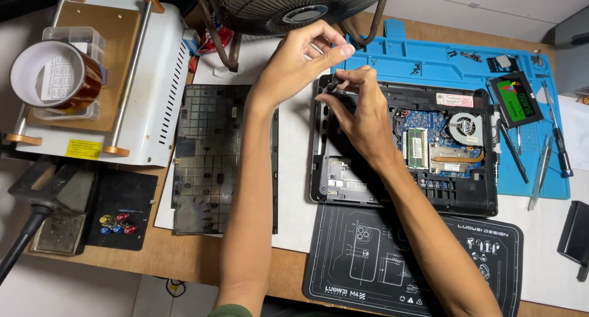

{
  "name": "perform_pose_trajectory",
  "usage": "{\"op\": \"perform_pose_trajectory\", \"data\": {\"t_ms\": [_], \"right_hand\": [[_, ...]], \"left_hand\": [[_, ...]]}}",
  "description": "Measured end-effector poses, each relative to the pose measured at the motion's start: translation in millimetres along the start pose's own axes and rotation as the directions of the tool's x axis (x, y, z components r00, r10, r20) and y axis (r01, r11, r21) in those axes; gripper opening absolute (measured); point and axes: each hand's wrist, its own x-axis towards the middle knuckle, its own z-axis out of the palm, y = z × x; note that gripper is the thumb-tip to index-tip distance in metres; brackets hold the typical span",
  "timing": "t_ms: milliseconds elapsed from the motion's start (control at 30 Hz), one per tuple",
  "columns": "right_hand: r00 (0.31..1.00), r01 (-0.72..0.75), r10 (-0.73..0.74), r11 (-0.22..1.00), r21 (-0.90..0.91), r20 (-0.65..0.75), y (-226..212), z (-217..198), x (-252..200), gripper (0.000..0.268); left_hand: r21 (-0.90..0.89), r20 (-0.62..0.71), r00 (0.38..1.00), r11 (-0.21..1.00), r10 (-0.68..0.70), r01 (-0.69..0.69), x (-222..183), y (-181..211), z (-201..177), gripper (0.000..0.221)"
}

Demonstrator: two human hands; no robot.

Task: Reassembling internal components of a laptop, including installing RAM, an SSD, and securing them with screws.

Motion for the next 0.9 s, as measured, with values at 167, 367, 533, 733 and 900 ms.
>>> {"op": "perform_pose_trajectory", "data": {"t_ms": [167,367,533,733,900], "right_hand": [[0.999,-0.041,0.043,0.991,0.127,-0.017,-15.4,-3.4,8.5,0.014],[0.994,0.029,-0.024,0.998,0.048,-0.105,-18.6,-2.1,10.0,0.022],[0.984,-0.021,0.025,0.999,0.03,-0.175,-4.2,6.6,3.7,0.026],[0.988,-0.069,0.096,0.975,0.212,-0.12,-15.5,4.0,11.4,0.016],[0.987,-0.062,0.085,0.983,0.171,-0.135,-10.3,5.5,8.3,0.017]], "left_hand": [[-0.009,0.016,1.0,1.0,0.01,-0.01,1.4,-2.3,1.1,0.023],[0.063,0.027,0.999,0.997,0.034,-0.036,1.7,-1.3,0.2,0.026],[0.057,0.014,1.0,0.998,-0.013,0.012,2.7,-4.2,1.7,0.026],[0.021,0.011,0.999,0.999,-0.03,0.029,3.6,-6.2,2.2,0.024],[0.031,0.013,0.999,0.998,-0.05,0.049,2.9,-4.0,1.7,0.026]]}}
